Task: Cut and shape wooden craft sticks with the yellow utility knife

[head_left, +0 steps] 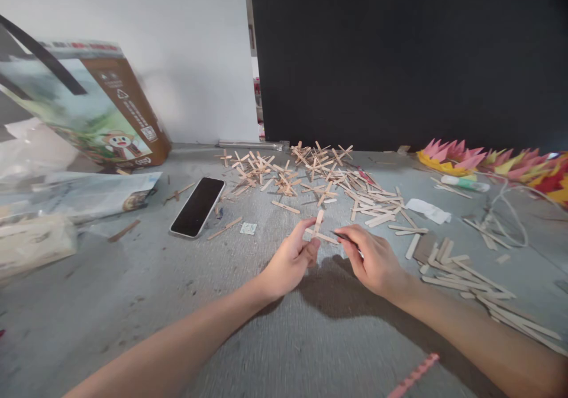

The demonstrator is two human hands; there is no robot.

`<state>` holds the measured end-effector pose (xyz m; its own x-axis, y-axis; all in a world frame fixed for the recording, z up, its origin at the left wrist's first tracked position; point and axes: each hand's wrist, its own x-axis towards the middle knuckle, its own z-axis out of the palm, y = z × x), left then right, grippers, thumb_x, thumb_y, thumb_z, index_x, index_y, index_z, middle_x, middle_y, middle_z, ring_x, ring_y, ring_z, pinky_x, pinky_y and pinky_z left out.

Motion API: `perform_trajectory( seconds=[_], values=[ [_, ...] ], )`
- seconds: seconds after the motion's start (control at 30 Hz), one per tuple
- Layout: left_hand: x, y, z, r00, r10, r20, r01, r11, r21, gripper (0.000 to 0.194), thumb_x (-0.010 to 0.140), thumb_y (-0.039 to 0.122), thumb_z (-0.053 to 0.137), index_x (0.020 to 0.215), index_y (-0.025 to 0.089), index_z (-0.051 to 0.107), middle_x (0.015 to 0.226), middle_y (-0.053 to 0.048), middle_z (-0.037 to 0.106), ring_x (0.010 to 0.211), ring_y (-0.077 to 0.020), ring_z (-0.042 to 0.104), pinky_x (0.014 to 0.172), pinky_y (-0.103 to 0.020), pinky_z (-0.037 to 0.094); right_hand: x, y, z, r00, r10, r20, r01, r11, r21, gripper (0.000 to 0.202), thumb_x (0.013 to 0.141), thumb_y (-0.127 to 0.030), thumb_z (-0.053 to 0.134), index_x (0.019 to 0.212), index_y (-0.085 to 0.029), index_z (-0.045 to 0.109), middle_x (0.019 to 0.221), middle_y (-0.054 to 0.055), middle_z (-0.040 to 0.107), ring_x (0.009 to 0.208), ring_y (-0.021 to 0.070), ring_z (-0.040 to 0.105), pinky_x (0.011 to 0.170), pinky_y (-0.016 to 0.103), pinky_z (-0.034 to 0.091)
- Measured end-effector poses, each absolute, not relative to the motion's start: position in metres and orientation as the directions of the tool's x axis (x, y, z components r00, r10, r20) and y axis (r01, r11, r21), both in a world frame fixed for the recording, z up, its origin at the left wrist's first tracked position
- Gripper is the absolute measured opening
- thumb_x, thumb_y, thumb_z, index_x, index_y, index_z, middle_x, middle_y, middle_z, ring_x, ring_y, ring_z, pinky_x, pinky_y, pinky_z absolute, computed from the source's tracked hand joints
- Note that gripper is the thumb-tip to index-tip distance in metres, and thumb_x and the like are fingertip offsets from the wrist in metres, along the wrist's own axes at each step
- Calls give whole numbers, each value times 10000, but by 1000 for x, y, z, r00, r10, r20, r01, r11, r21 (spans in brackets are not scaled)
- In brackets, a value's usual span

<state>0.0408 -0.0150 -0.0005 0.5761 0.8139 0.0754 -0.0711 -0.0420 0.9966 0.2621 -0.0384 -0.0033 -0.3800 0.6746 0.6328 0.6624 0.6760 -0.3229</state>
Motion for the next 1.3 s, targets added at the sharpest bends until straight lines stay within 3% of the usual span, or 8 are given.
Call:
perform_trajectory(
  seconds=[0.07, 0.13, 0.63, 0.8, 1.0, 1.13, 1.3],
  values=[
    [41, -16, -1, 570, 818, 80, -128, -8, 992, 591, 1018, 538, 507, 1470, 187, 356, 636, 100, 374, 550, -98, 321, 558, -222, 300, 262, -38, -1, -447, 621, 644, 685, 700, -200, 333, 1043, -145, 484, 1361, -243, 506, 1071, 106, 725, 919, 241, 722, 755, 363, 578],
    [41, -17, 0, 564, 822, 80, -165, 18, 986, 604, 1009, 545, 523, 1468, 193, 349, 633, 105, 359, 546, -93, 306, 555, -218, 288, 261, -38, 0, -471, 613, 635, 699, 698, -156, 383, 1042, -130, 483, 1407, -244, 495, 1082, 104, 738, 926, 242, 731, 754, 361, 580],
    [38, -19, 8, 601, 794, 92, -229, 62, 971, 502, 1028, 447, 502, 1432, 191, 350, 610, 95, 421, 526, -91, 302, 522, -213, 249, 260, -37, 1, -501, 616, 607, 696, 704, -140, 407, 1042, -127, 460, 1425, -251, 512, 1076, 104, 743, 914, 252, 729, 751, 370, 573],
    [39, -20, 4, 578, 807, 120, -210, 5, 978, 512, 1029, 434, 502, 1447, 177, 355, 602, 102, 411, 514, -89, 318, 523, -216, 272, 262, -37, -1, -508, 628, 589, 691, 706, -157, 435, 1032, -117, 453, 1441, -255, 507, 1095, 105, 741, 934, 256, 727, 767, 377, 581],
    [37, -21, -4, 469, 859, 206, -1, -232, 973, 369, 1059, 403, 447, 1337, 167, 497, 591, 93, 398, 529, -94, 333, 528, -227, 272, 262, -40, -3, -510, 642, 572, 704, 694, -150, 462, 1021, -91, 471, 1452, -257, 492, 1109, 103, 742, 946, 253, 728, 746, 367, 569],
    [37, -20, -7, 421, 879, 224, -9, -243, 970, 353, 1060, 411, 450, 1318, 176, 498, 607, 90, 414, 529, -91, 342, 528, -216, 282, 258, -43, 2, -458, 673, 581, 714, 668, -211, 418, 1034, -118, 485, 1426, -258, 518, 1067, 86, 750, 877, 234, 731, 718, 356, 557],
    [39, -19, -9, 412, 889, 201, -26, -208, 978, 301, 1055, 452, 460, 1200, 189, 489, 586, 99, 417, 508, -89, 335, 509, -206, 258, 248, -50, 13, -300, 794, 529, 705, 558, -439, 297, 1066, -234, 497, 1347, -249, 590, 978, 66, 774, 732, 197, 732, 638, 320, 537]
  ],
)
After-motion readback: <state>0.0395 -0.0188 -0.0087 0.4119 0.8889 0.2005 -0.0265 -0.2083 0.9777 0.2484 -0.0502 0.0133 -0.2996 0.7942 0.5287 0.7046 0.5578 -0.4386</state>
